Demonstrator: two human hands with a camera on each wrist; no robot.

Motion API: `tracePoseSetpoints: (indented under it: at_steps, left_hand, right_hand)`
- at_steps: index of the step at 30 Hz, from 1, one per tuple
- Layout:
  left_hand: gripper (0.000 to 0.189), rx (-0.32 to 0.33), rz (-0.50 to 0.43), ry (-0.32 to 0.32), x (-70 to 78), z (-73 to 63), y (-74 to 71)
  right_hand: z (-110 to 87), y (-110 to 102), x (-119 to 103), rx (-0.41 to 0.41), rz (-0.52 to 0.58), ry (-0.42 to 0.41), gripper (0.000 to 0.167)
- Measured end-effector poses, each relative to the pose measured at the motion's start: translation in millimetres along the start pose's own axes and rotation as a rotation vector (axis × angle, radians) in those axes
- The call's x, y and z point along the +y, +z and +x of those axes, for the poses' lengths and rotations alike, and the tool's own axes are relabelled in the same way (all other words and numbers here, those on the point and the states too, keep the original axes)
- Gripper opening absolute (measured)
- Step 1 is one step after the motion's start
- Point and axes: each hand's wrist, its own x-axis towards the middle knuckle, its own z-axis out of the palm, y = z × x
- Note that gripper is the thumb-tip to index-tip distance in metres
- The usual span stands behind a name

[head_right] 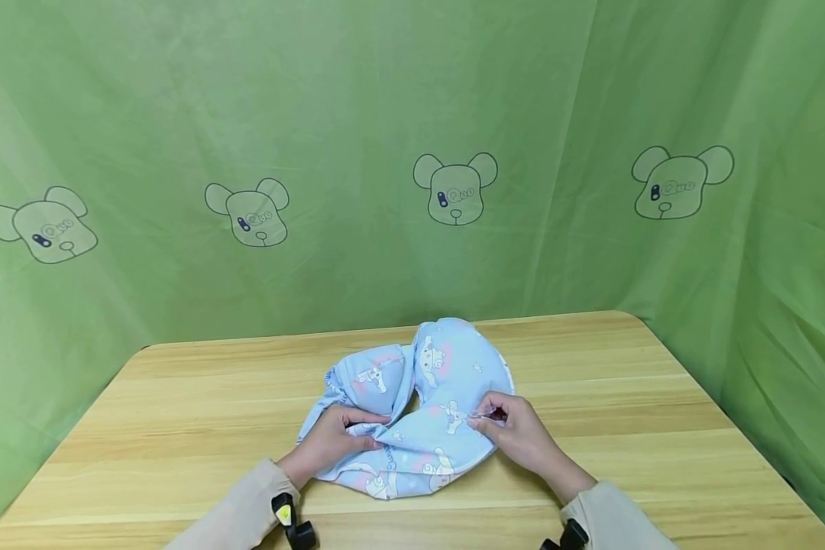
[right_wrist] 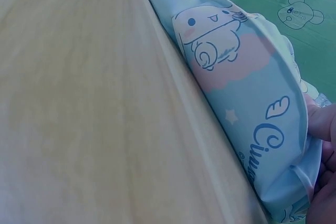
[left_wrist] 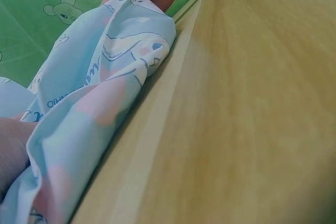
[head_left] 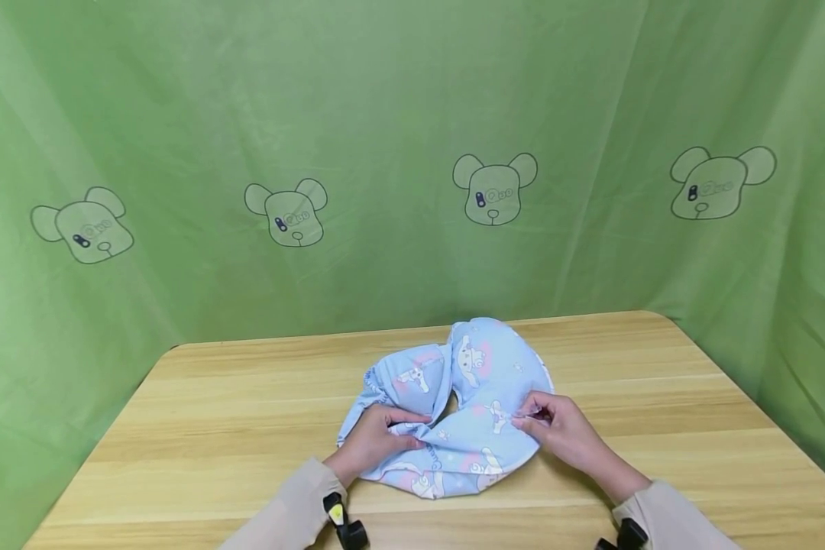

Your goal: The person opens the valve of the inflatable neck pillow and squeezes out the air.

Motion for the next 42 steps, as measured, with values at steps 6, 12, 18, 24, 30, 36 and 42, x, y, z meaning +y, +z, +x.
tracePoseSetpoints:
  at_steps: [6, 12, 18, 24, 30, 36, 42]
  left_hand:
    - [0.027, -0.006, 0.024, 0.012, -0.5, 0.7, -1.0]
    - [0.023, 0.015, 0.054, 0.004, 1.7, 0.3, -0.8]
    - [0.019, 0.025, 0.094, -0.015, 2.9, -0.1, -0.9]
    - [0.017, 0.025, 0.115, -0.031, 2.7, 0.2, -1.1]
    - [0.016, 0.018, 0.089, -0.028, 3.0, -0.1, -0.8]
    - [0.026, 0.013, 0.068, -0.013, 4.9, -3.0, -3.4]
    - [0.04, -0.015, 0.005, 0.051, 7.8, -3.6, -7.0]
  right_hand:
    - [0.5, -0.2, -0.1, 0.0, -0.007, 0.002, 0.016]
    - [0.5, -0.2, -0.1, -0.003, -0.005, 0.013, 0.017]
    - [0.9, -0.3, -0.2, -0.002, -0.01, 0.005, 0.017]
    - [0.6, -0.8, -1.1, -0.002, -0.012, -0.004, 0.017]
    - [-0.2, -0.9, -1.5, 0.002, 0.011, -0.035, 0.018]
    - [0.3, -0.7, -1.5, -0.003, 0.008, -0.04, 0.019]
    - [-0.7, -1.9, -1.2, -0.007, 0.01, -0.003, 0.017]
